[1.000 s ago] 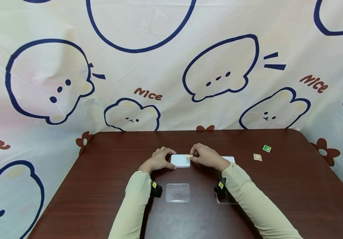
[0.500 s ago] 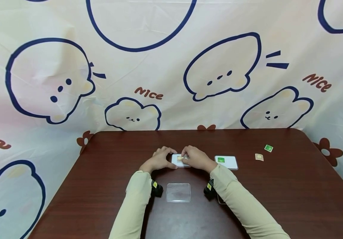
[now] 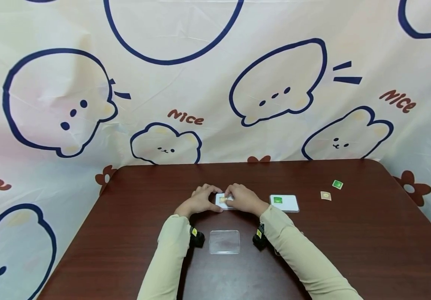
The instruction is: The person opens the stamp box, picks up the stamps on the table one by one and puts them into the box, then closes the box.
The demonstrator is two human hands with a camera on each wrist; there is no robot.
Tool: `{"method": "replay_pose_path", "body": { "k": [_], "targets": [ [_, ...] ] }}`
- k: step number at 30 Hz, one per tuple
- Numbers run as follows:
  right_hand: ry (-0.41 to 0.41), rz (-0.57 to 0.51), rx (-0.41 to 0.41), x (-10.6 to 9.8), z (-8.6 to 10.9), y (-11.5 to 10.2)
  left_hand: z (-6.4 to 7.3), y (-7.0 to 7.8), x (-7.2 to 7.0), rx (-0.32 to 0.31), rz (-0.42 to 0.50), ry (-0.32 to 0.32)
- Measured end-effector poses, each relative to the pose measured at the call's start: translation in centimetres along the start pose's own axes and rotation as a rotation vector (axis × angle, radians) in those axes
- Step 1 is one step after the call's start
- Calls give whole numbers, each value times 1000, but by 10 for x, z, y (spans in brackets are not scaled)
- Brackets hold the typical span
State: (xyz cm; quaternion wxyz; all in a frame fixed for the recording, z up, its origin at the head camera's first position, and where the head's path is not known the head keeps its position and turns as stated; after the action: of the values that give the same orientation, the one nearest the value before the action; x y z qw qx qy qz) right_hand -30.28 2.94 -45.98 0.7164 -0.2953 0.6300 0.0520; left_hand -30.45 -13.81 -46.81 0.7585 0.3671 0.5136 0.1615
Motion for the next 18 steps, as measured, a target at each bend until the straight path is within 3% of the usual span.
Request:
{"method": "replay_pose_path", "body": {
  "k": [11,18],
  "targets": [
    [4,10,13,-2,2,5,-3,1,2,4,15,-6],
    [-10,11,12,-16,9,13,-2,-1,1,-14,25,5]
  ]
}}
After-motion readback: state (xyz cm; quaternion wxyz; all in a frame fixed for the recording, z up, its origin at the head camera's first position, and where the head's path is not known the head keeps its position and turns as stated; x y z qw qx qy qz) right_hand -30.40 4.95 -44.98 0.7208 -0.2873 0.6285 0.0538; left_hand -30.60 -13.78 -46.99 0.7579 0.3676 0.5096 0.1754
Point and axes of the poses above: each hand's wrist, its own z-axis away from the middle knuckle, its own x-axis out of the palm, y = z × x, the point moved 3 cm from there along -z, towards the middle knuckle, and after that the axes turned 9 degrees about z, right-handed, at the moved point
